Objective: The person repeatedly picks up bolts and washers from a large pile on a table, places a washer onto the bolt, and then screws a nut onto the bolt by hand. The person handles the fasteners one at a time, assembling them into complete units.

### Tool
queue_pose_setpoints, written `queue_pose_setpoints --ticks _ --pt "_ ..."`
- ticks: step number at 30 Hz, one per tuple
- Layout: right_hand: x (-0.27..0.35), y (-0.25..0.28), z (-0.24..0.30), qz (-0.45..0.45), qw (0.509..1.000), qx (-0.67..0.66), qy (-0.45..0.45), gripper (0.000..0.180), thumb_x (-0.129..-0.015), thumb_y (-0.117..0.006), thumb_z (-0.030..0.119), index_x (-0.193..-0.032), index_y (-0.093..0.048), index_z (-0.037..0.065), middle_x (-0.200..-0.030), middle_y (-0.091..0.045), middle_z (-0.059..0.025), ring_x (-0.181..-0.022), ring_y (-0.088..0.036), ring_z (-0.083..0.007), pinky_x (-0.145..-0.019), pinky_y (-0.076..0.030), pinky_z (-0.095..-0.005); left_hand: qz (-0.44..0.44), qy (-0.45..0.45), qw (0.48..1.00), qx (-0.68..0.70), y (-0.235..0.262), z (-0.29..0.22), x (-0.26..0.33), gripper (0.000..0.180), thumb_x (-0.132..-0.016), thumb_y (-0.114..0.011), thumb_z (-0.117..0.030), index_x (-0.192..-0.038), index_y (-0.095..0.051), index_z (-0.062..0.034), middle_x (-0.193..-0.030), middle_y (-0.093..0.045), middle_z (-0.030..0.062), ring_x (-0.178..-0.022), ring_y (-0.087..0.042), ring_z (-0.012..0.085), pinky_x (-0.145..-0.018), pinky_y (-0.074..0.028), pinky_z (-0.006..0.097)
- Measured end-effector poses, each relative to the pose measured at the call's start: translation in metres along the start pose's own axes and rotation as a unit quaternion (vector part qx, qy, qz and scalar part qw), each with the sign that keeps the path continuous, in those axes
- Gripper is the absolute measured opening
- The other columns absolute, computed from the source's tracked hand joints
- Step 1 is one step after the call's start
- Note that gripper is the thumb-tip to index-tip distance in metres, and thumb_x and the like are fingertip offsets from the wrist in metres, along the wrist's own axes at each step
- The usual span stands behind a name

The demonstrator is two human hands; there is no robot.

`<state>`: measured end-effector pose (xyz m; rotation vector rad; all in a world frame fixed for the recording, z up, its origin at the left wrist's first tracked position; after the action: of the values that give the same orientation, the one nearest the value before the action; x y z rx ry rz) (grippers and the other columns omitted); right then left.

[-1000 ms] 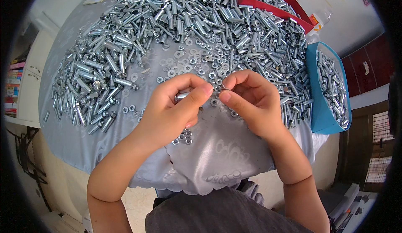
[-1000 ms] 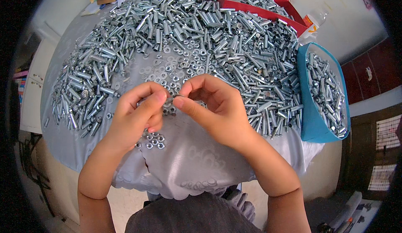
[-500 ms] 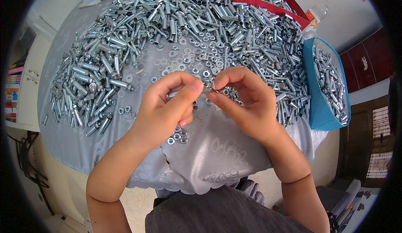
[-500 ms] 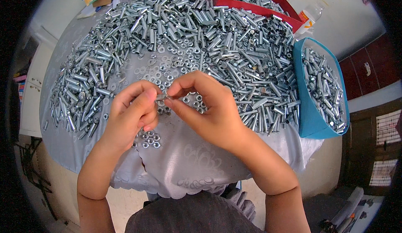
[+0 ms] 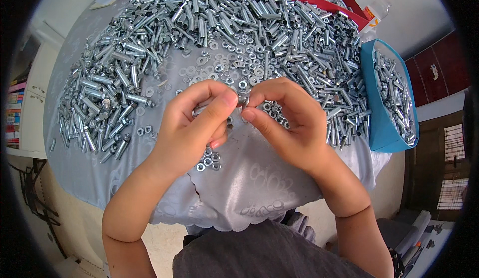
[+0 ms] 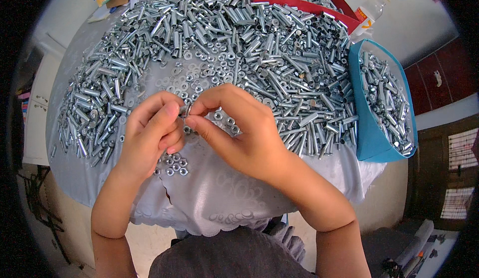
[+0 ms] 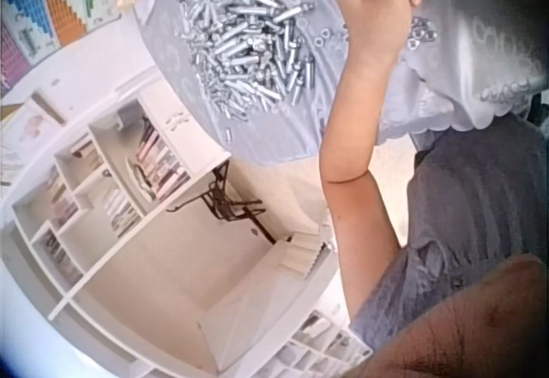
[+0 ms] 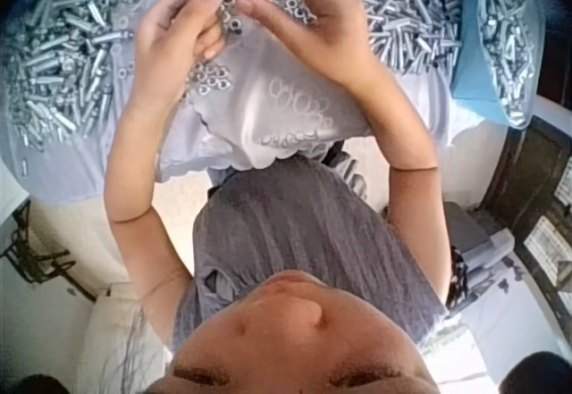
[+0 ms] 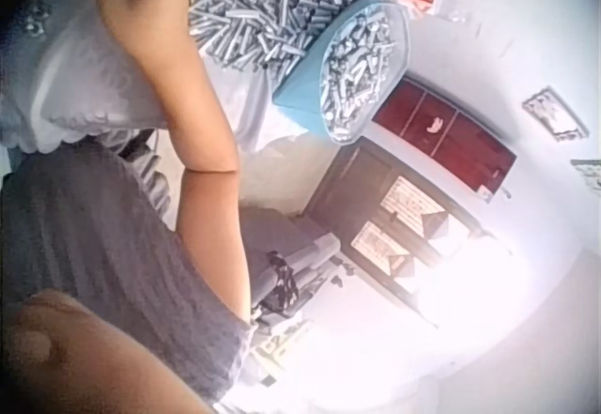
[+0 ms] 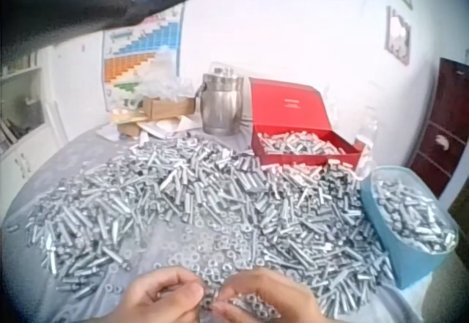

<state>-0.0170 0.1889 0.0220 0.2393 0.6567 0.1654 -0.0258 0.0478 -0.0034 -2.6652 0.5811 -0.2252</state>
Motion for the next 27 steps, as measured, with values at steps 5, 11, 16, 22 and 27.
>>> queue_pose_setpoints --ticks 5,11,16,22,27 --pt "0.001 0.0 0.001 0.001 1.0 0.007 0.001 0.012 -0.072 -0.064 -0.002 -0.08 -0.056 -0.001 -0.078 -0.059 -0.0099 -0.072 -0.059 -0.0205 -0.065 -0.046 -0.0285 0.0 -0.007 1.0 -0.023 0.001 0.0 0.0 0.016 -0.087 -0.053 -0.017 -0.087 -0.053 -0.0004 -0.064 -0.045 -0.0024 -0.047 -0.038 0.0025 -0.044 -0.032 0.019" --pt "-0.002 0.002 0.001 0.001 1.0 0.023 0.015 0.013 -0.07 -0.065 -0.002 -0.08 -0.056 -0.001 -0.078 -0.059 -0.01 -0.072 -0.059 -0.0209 -0.064 -0.046 -0.0285 0.009 -0.02 0.999 -0.035 0.0 -0.003 0.001 0.015 -0.086 -0.054 -0.015 -0.087 -0.053 -0.0003 -0.068 -0.049 -0.0015 -0.049 -0.039 0.0019 -0.044 -0.032 0.018" --pt "-0.003 0.006 0.008 0.022 0.997 0.058 0.042 0.015 -0.069 -0.066 -0.002 -0.079 -0.057 0.0 -0.077 -0.059 -0.0096 -0.073 -0.059 -0.0214 -0.064 -0.047 -0.0292 -0.001 -0.013 0.998 -0.055 -0.001 -0.003 0.002 0.015 -0.085 -0.055 -0.015 -0.086 -0.054 -0.0002 -0.068 -0.05 -0.001 -0.049 -0.04 0.0019 -0.043 -0.031 0.017" --pt "-0.004 0.007 0.007 0.039 0.998 0.035 0.031 0.017 -0.068 -0.068 -0.001 -0.08 -0.057 0.002 -0.079 -0.059 -0.0084 -0.072 -0.058 -0.0197 -0.063 -0.046 -0.028 0.009 0.007 0.998 -0.067 -0.003 -0.002 0.002 0.014 -0.084 -0.055 -0.014 -0.086 -0.054 0.0005 -0.066 -0.049 -0.0011 -0.047 -0.039 0.002 -0.043 -0.031 0.018" --pt "-0.002 0.004 0.006 0.058 0.998 0.008 0.021 0.018 -0.068 -0.069 0.002 -0.083 -0.059 0.002 -0.081 -0.059 -0.0074 -0.071 -0.056 -0.0176 -0.061 -0.046 -0.0261 0.036 0.043 0.997 -0.054 0.001 -0.001 0.003 0.014 -0.084 -0.054 -0.013 -0.084 -0.054 0.0009 -0.058 -0.045 -0.002 -0.046 -0.038 0.0026 -0.042 -0.031 0.019"
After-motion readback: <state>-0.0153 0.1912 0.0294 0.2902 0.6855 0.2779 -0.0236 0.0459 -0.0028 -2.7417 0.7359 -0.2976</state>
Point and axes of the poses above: each hand's wrist, its own x-axis away from the middle knuckle, its own y-axis out of the back of the hand, z = x × y, the point moved 5 cm from there along -x, towards the middle knuckle
